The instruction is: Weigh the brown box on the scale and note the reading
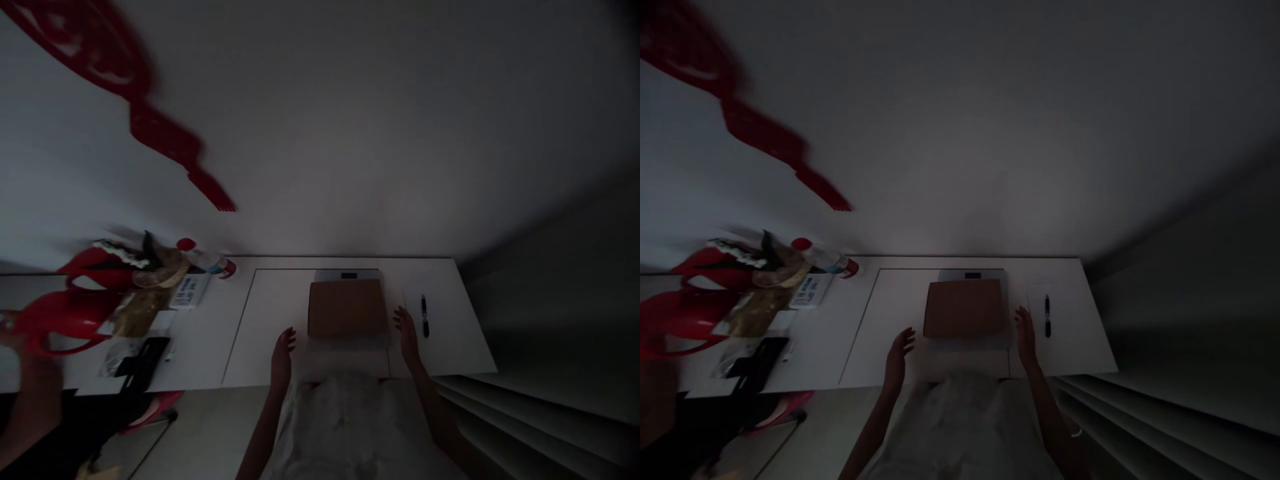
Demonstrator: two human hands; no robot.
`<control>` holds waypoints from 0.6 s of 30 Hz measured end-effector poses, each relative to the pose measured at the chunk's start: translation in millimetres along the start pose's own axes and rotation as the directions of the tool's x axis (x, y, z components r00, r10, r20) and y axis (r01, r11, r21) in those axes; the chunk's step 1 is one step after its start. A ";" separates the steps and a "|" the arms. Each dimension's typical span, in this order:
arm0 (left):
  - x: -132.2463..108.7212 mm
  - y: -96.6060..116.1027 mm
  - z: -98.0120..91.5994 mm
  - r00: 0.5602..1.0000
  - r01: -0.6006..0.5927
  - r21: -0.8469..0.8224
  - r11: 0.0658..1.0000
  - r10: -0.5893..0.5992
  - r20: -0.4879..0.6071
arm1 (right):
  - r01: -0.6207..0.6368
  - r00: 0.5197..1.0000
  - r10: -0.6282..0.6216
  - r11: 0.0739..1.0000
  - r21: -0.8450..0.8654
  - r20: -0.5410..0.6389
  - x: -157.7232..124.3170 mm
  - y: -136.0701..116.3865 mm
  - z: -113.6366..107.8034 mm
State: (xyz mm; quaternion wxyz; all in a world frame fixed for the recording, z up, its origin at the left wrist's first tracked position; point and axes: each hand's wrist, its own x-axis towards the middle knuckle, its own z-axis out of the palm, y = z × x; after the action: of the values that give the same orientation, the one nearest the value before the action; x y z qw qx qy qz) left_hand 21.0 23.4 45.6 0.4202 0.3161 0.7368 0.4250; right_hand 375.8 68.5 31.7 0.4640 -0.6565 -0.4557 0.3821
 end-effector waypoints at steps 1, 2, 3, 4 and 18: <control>0.9 11.0 1.8 0.999 0.008 -0.084 0.996 -0.005 0.036 | -0.011 0.999 0.010 0.999 0.030 0.042 1.2 -6.7 6.0; 1.1 22.8 4.3 0.997 0.007 -0.130 0.992 0.002 0.073 | -0.025 0.996 0.021 0.999 0.043 0.085 2.2 -13.1 12.8; 0.3 35.2 7.8 0.993 -0.003 -0.140 0.990 0.019 0.114 | -0.035 0.992 0.029 0.998 0.047 0.125 3.1 -19.4 20.1; -1.4 47.6 12.0 0.987 -0.009 -0.130 0.992 0.029 0.156 | -0.036 0.987 0.028 0.998 0.047 0.159 3.7 -25.5 27.2; -13.6 43.9 -67.0 0.976 -0.204 0.320 0.925 0.218 -0.010 | -0.002 0.834 -0.047 0.996 0.088 0.550 -29.0 -128.0 94.6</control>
State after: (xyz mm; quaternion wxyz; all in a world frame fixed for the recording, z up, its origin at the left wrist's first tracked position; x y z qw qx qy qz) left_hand -27.7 7.3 108.7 0.2987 0.4471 0.7667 0.3508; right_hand 248.7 85.3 130.3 0.3449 -0.4928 -0.5610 0.5687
